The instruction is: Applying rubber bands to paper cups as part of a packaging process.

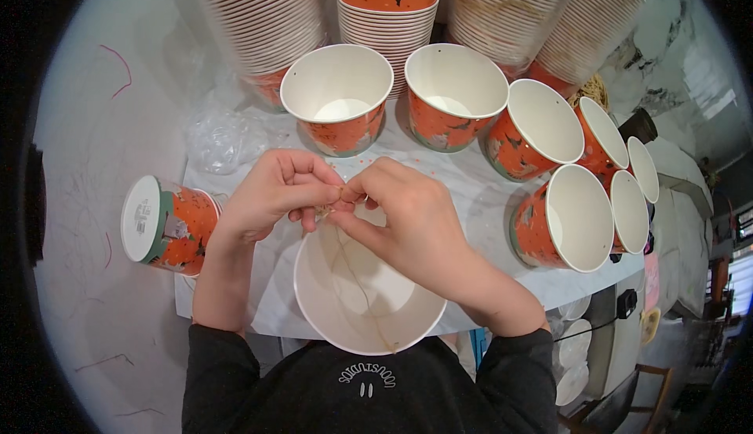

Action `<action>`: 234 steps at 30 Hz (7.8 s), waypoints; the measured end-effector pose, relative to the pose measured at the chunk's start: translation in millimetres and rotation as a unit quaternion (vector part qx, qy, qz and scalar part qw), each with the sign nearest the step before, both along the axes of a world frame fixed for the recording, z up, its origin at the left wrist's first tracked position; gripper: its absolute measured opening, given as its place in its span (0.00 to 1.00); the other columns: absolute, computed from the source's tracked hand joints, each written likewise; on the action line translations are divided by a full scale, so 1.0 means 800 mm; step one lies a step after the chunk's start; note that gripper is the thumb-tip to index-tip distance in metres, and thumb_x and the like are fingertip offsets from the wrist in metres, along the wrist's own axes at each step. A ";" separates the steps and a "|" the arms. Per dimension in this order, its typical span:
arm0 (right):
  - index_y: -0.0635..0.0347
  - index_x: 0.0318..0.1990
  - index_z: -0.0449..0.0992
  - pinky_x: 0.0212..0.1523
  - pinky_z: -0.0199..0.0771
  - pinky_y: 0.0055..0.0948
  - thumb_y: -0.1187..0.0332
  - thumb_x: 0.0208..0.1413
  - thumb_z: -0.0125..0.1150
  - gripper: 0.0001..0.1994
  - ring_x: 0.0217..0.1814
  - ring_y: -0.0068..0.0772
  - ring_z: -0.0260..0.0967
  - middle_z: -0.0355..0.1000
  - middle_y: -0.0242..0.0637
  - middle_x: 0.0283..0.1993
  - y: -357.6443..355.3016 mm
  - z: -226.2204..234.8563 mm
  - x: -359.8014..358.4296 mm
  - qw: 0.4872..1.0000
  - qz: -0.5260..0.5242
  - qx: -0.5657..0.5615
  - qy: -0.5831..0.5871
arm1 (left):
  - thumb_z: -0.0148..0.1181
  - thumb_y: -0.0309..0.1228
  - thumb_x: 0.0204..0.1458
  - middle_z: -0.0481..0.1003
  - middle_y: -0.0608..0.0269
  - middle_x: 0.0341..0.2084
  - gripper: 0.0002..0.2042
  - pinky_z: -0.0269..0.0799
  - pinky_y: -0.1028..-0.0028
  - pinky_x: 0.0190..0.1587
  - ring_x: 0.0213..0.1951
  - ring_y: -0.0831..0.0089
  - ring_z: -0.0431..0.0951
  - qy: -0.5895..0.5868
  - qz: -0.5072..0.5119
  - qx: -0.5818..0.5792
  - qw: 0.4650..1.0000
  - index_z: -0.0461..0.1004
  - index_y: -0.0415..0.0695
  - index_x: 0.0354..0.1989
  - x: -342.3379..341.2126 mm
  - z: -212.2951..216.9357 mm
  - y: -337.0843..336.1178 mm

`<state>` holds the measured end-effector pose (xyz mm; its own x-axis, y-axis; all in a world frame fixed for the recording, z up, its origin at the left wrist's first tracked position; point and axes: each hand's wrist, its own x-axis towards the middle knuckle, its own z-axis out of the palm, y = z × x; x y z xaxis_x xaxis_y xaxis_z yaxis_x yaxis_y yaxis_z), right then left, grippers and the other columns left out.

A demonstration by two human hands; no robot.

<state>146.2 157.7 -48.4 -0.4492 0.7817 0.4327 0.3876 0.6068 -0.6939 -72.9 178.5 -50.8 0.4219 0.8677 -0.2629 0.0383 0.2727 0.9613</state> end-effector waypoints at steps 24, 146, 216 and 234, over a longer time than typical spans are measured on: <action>0.63 0.40 0.73 0.37 0.73 0.38 0.75 0.61 0.61 0.04 0.37 0.48 0.73 0.71 0.44 0.37 0.004 0.004 0.006 0.999 0.044 -0.011 0.002 | 0.65 0.31 0.58 0.74 0.74 0.21 0.08 0.55 0.82 0.22 0.20 0.88 0.64 -0.013 -0.037 0.000 0.999 0.82 0.37 0.36 -0.004 -0.002 0.004; 0.66 0.41 0.74 0.42 0.71 0.25 0.75 0.63 0.62 0.04 0.40 0.22 0.70 0.74 0.33 0.37 0.037 -0.017 0.013 0.991 -0.001 -0.119 0.056 | 0.70 0.24 0.50 0.67 0.73 0.22 0.05 0.57 0.80 0.25 0.23 0.87 0.62 0.101 0.128 0.316 0.935 0.81 0.38 0.33 0.028 -0.037 0.001; 0.63 0.36 0.80 0.42 0.75 0.37 0.71 0.51 0.70 0.07 0.40 0.43 0.76 0.75 0.41 0.36 0.031 -0.023 0.005 0.999 0.023 -0.032 0.037 | 0.66 0.27 0.57 0.76 0.75 0.26 0.05 0.64 0.85 0.30 0.28 0.91 0.71 0.014 0.008 0.094 0.995 0.80 0.37 0.35 -0.002 -0.004 0.003; 0.66 0.34 0.77 0.39 0.77 0.36 0.76 0.50 0.66 0.05 0.38 0.44 0.77 0.74 0.44 0.35 0.026 -0.014 0.009 0.998 0.030 -0.047 -0.009 | 0.66 0.25 0.54 0.74 0.75 0.24 0.07 0.65 0.84 0.28 0.26 0.91 0.71 0.056 0.014 0.144 0.988 0.76 0.38 0.37 -0.013 -0.006 0.002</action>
<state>153.8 178.2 -59.8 -0.5029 0.7901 0.3506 0.3650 0.5617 -0.7424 -83.1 180.3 -55.7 0.3796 0.9240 -0.0468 0.1445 -0.0092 0.9895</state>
